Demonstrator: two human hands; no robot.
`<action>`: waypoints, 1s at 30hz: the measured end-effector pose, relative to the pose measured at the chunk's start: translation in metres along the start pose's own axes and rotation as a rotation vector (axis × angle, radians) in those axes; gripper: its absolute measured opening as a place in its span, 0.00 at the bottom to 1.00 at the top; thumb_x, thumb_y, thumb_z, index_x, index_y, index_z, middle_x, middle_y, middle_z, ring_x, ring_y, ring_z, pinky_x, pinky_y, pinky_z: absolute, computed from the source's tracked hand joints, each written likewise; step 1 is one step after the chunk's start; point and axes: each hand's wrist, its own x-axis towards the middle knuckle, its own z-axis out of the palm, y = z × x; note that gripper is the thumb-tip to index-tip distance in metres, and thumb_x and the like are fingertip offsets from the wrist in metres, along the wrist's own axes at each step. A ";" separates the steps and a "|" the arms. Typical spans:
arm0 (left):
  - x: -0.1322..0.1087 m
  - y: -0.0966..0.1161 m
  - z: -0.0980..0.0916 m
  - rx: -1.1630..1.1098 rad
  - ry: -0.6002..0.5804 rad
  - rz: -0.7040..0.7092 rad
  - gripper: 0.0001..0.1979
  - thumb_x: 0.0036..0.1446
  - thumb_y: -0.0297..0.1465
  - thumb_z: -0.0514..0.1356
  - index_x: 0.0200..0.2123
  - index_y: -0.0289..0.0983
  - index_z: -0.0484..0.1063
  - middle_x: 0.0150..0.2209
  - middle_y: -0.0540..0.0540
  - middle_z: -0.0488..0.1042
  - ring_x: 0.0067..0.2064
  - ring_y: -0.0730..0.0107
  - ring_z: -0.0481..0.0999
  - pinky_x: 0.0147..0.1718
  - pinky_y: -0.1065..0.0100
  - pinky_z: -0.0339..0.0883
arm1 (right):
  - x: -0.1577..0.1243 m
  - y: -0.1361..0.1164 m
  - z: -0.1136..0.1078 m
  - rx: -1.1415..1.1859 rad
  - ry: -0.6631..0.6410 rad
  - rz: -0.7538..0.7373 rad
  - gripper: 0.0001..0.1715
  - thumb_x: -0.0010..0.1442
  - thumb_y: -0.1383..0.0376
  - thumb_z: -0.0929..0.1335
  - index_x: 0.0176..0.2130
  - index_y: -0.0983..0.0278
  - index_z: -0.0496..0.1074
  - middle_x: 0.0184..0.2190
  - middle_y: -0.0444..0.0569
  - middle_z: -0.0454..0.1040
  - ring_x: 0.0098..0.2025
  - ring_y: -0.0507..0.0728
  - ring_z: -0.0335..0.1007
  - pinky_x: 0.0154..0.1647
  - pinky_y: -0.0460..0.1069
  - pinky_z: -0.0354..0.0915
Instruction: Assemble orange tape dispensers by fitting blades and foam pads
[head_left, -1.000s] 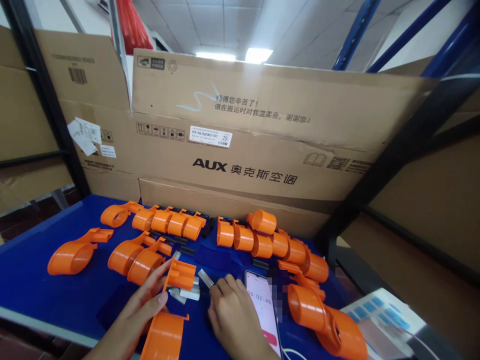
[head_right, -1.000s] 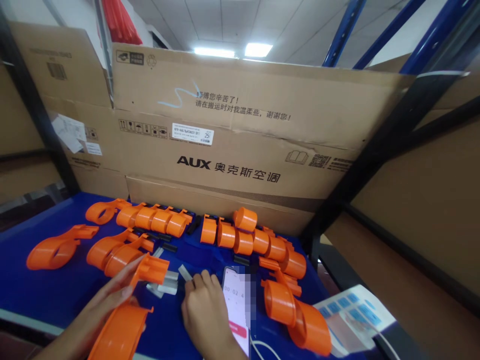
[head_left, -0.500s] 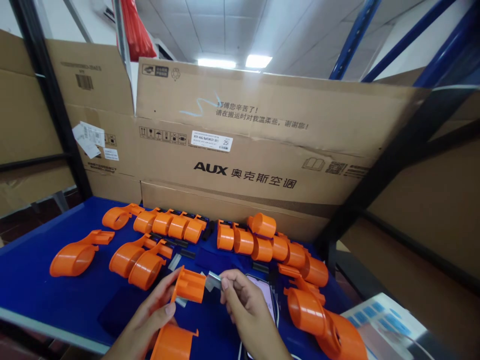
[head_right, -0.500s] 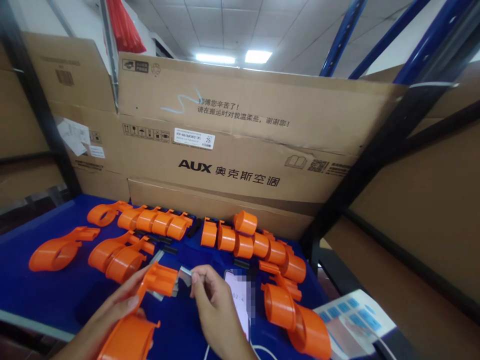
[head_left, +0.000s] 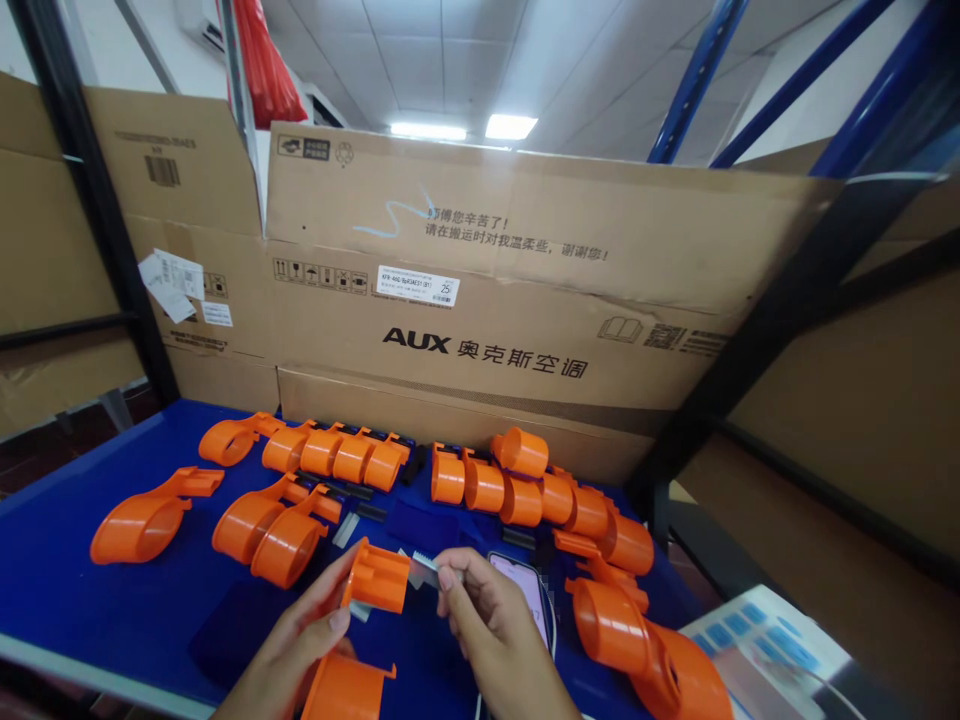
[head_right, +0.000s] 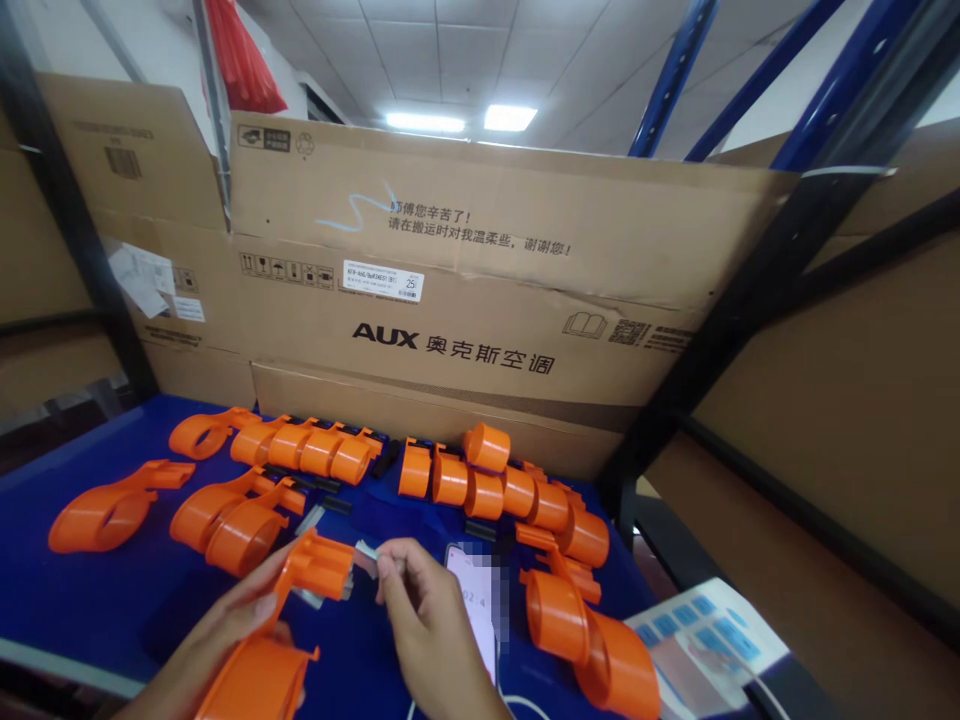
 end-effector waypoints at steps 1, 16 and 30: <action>-0.001 0.000 0.000 0.016 0.012 -0.011 0.44 0.50 0.44 0.70 0.68 0.48 0.58 0.40 0.43 0.85 0.26 0.63 0.80 0.28 0.66 0.68 | 0.000 0.001 0.000 -0.005 -0.018 -0.002 0.20 0.67 0.47 0.66 0.37 0.60 0.70 0.27 0.42 0.66 0.25 0.51 0.60 0.20 0.44 0.55; -0.005 -0.004 0.020 0.139 0.048 0.003 0.47 0.54 0.52 0.64 0.71 0.39 0.54 0.22 0.49 0.81 0.26 0.58 0.80 0.31 0.63 0.72 | -0.005 0.004 -0.013 -0.129 0.035 -0.177 0.18 0.72 0.52 0.63 0.49 0.61 0.73 0.31 0.47 0.75 0.27 0.53 0.72 0.26 0.45 0.68; 0.007 -0.005 0.028 0.122 0.066 0.123 0.33 0.51 0.50 0.68 0.57 0.42 0.75 0.39 0.45 0.85 0.23 0.73 0.76 0.24 0.73 0.71 | -0.006 0.007 -0.016 -0.192 0.188 -0.321 0.15 0.71 0.57 0.64 0.48 0.62 0.75 0.31 0.49 0.79 0.28 0.55 0.77 0.30 0.46 0.74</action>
